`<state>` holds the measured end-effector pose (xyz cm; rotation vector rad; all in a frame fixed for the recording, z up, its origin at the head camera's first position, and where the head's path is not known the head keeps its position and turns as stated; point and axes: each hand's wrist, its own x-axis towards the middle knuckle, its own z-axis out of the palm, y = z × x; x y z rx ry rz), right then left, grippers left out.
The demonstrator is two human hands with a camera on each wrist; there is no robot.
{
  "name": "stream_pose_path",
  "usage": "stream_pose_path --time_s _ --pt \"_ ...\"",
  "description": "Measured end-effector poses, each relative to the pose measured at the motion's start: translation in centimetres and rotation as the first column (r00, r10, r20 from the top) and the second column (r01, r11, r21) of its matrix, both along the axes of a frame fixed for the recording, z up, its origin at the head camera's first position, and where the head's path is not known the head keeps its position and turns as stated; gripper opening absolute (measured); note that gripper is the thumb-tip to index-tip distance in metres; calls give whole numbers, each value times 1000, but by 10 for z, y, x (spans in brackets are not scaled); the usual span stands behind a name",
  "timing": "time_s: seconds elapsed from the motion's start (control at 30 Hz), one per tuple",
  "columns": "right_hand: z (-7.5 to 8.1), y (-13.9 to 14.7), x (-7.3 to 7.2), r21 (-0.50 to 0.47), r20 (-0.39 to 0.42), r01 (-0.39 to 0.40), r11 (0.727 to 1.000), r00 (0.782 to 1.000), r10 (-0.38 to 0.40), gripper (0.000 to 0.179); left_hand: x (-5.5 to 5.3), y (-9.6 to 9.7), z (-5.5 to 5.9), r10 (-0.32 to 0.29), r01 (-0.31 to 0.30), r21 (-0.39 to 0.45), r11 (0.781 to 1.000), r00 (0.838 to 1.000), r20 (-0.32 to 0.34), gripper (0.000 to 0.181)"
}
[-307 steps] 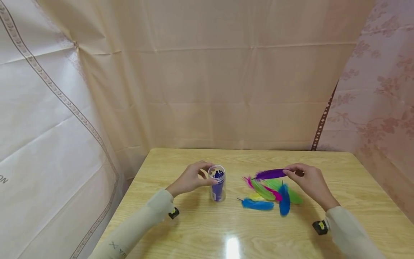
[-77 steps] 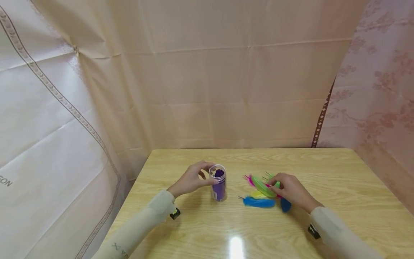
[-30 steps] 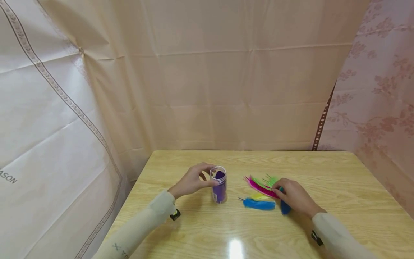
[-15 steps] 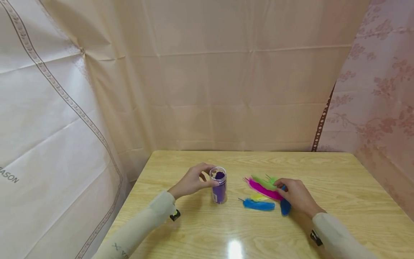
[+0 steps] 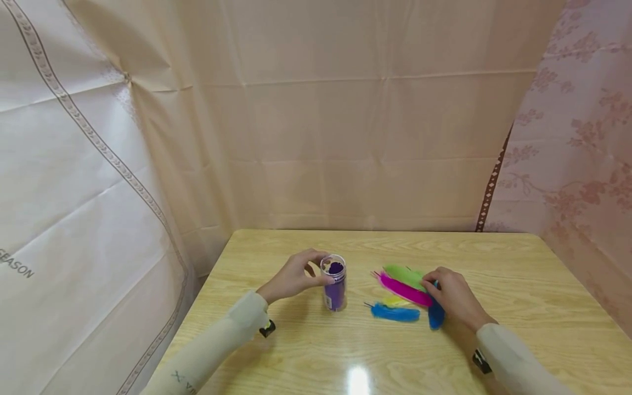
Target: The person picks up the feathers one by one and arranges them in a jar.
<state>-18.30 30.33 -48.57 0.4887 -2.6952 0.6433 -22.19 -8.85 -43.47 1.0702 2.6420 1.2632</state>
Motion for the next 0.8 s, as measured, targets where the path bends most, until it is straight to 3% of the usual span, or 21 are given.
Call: stream_pose_path --time_s 0.43,0.8 --pt "16 0 0 -105 17 75 992 997 -73 13 -2 1 -1 -1 1 8 1000 1000 2 62" --pt "25 0 -3 -180 -38 56 982 997 -64 15 -3 3 -1 8 -9 9 1000 1000 6 63"
